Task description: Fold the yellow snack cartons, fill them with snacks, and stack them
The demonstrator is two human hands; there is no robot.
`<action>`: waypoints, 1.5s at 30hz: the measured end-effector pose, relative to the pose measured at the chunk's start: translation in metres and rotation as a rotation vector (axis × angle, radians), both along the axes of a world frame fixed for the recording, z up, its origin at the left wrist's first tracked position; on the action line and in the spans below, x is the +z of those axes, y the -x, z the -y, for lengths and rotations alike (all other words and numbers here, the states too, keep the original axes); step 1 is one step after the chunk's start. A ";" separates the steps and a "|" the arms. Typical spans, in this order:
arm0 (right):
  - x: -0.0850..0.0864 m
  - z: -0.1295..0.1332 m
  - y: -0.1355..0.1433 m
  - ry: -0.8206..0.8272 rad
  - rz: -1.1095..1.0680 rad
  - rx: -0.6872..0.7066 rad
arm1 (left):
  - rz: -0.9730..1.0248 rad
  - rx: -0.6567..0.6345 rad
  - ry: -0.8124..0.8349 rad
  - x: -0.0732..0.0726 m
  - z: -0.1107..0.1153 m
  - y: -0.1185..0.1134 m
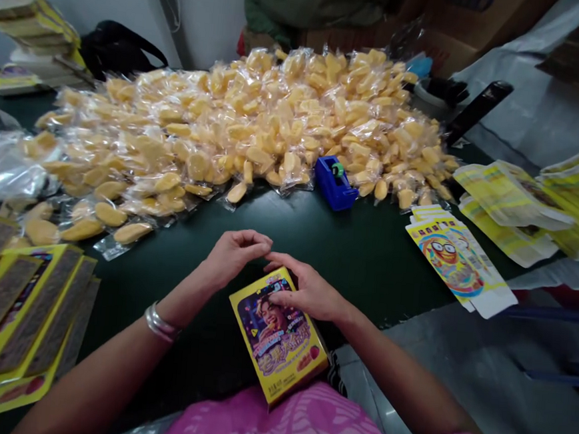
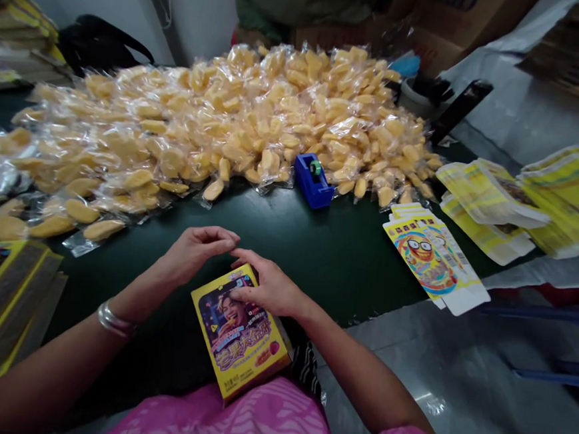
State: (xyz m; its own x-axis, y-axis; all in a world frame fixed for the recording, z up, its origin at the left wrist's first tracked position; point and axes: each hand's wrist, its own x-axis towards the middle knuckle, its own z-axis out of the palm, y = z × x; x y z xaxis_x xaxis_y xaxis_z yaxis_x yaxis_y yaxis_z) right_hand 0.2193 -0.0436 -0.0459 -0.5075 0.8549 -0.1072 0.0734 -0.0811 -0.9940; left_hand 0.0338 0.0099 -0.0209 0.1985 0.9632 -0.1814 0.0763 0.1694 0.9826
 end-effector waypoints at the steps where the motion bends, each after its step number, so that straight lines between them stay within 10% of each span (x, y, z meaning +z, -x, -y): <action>1: -0.001 0.001 0.001 0.014 -0.015 -0.011 | 0.005 0.031 -0.025 0.001 -0.005 -0.003; 8: -0.014 0.000 0.000 0.155 -0.070 -0.207 | 0.068 0.238 -0.088 0.020 -0.010 0.005; 19: -0.014 0.003 0.000 0.173 -0.078 -0.256 | -0.095 -0.126 0.193 0.018 0.026 0.007; 29: -0.005 0.010 0.007 0.207 -0.053 -0.276 | -0.051 -0.154 0.225 0.002 0.025 0.011; 39: -0.007 0.009 0.008 0.044 0.148 -0.255 | 0.055 -0.084 0.155 0.000 0.022 0.015; 45: 0.002 0.007 0.001 -0.473 0.416 -0.382 | 0.345 -0.040 0.204 0.008 0.027 0.015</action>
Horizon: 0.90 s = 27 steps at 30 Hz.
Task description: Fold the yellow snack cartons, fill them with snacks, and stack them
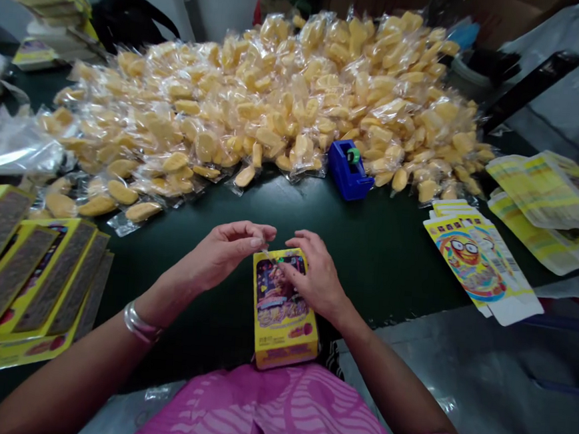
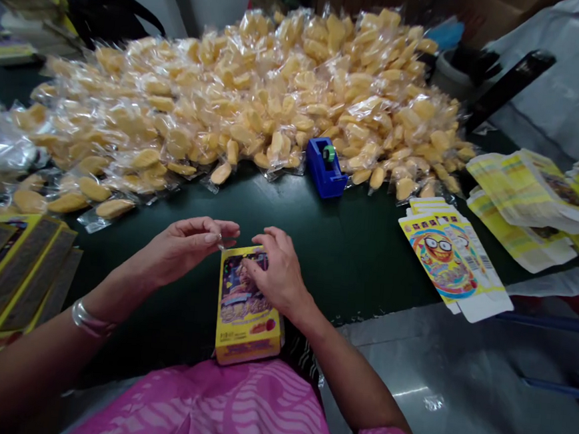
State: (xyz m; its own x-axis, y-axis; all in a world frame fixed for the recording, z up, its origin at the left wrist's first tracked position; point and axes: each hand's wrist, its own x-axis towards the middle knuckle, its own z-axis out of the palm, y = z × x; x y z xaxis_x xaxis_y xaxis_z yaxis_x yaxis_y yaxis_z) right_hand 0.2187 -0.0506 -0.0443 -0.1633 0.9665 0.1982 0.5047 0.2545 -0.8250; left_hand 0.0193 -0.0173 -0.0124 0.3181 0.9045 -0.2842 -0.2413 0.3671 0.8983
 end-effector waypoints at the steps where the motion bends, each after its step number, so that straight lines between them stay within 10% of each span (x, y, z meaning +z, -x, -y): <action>1: 0.004 0.001 0.000 -0.093 0.003 -0.023 | 0.018 0.007 0.008 0.001 0.000 0.000; 8: 0.020 0.002 0.016 -0.413 0.078 -0.020 | 0.080 0.085 0.084 0.006 0.003 -0.010; 15: 0.023 0.000 0.020 -0.034 -0.248 -0.016 | 0.119 0.193 0.040 0.012 0.001 -0.014; 23: 0.025 -0.007 0.019 -0.290 -0.150 -0.037 | 0.133 0.191 0.053 0.011 0.000 -0.018; 27: 0.026 -0.008 0.026 -0.041 -0.350 -0.042 | 0.150 0.215 0.018 0.008 0.001 -0.020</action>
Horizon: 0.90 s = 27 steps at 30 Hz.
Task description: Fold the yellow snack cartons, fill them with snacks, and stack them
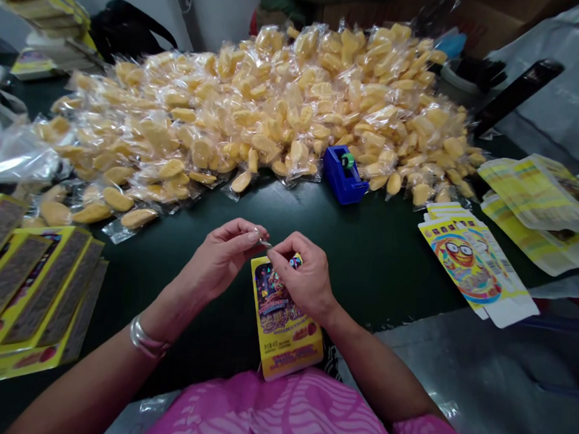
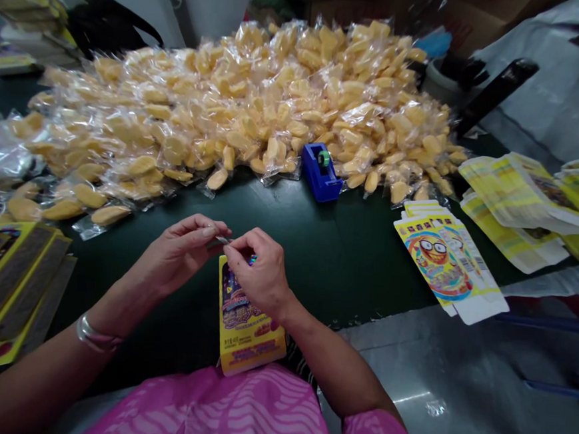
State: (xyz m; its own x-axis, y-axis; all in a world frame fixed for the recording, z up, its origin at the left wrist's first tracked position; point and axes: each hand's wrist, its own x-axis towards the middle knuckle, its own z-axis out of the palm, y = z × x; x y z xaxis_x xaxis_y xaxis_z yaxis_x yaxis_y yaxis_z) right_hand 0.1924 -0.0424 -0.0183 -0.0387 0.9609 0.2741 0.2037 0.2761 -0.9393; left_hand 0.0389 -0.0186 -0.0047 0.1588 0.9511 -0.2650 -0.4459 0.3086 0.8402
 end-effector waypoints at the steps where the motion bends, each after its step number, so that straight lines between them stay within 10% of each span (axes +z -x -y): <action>1: 0.000 0.001 0.003 0.106 -0.097 0.025 | -0.002 0.005 -0.022 0.000 0.000 -0.001; 8: 0.002 0.018 -0.003 0.584 -0.494 0.286 | -0.214 -0.013 -0.194 0.002 -0.001 0.002; 14: -0.017 -0.010 -0.064 0.175 0.293 0.014 | -0.423 -0.086 -0.215 -0.013 -0.009 0.009; 19: -0.037 -0.039 -0.062 0.014 0.762 0.361 | -0.343 -0.145 -0.196 -0.015 -0.008 0.009; 27: -0.028 -0.018 -0.054 0.352 0.263 0.455 | -0.310 -0.326 -0.184 -0.013 -0.002 0.013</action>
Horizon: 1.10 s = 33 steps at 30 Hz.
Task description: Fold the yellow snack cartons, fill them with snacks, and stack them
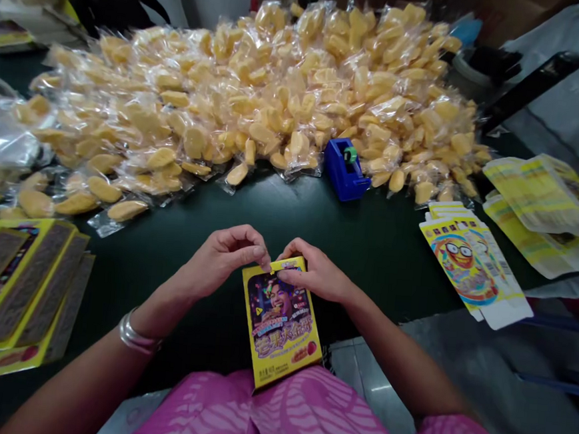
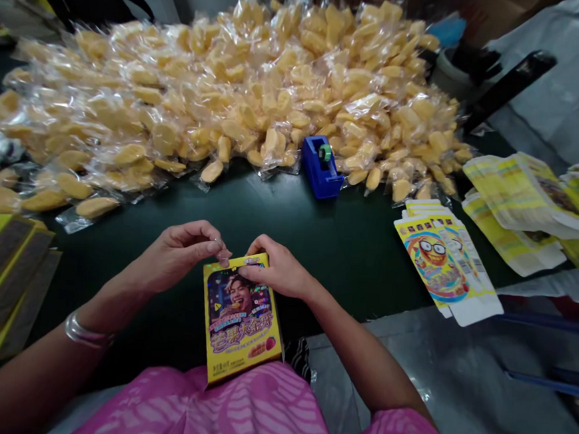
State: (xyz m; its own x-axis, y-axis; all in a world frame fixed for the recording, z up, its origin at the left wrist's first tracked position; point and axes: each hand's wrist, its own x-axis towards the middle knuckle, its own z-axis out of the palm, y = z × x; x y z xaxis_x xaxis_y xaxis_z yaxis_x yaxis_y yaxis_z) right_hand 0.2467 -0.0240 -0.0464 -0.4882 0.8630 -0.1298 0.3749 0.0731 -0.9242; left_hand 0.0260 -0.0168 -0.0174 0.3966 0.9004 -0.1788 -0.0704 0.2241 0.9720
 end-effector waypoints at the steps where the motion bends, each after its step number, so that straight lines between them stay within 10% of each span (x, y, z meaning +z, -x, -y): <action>1: -0.001 0.000 0.001 0.039 -0.036 -0.014 | -0.021 0.000 -0.006 0.000 0.000 0.000; 15: -0.003 0.002 0.009 -0.044 -0.102 -0.029 | 0.009 -0.149 0.151 0.020 0.015 -0.007; 23: 0.006 0.012 0.013 -0.428 0.227 -0.127 | 0.196 0.074 0.324 0.014 0.011 -0.005; 33: 0.026 0.032 0.035 0.014 -0.249 -0.266 | 0.161 0.074 0.301 0.007 0.006 -0.008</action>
State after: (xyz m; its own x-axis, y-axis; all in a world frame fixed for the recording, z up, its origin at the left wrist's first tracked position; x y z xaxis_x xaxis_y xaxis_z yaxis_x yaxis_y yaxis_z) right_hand 0.2119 -0.0558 -0.0205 -0.2650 0.9631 -0.0481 0.1423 -0.0103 -0.9898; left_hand 0.0344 -0.0230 -0.0106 0.3768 0.8442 -0.3814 -0.2443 0.4877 0.8381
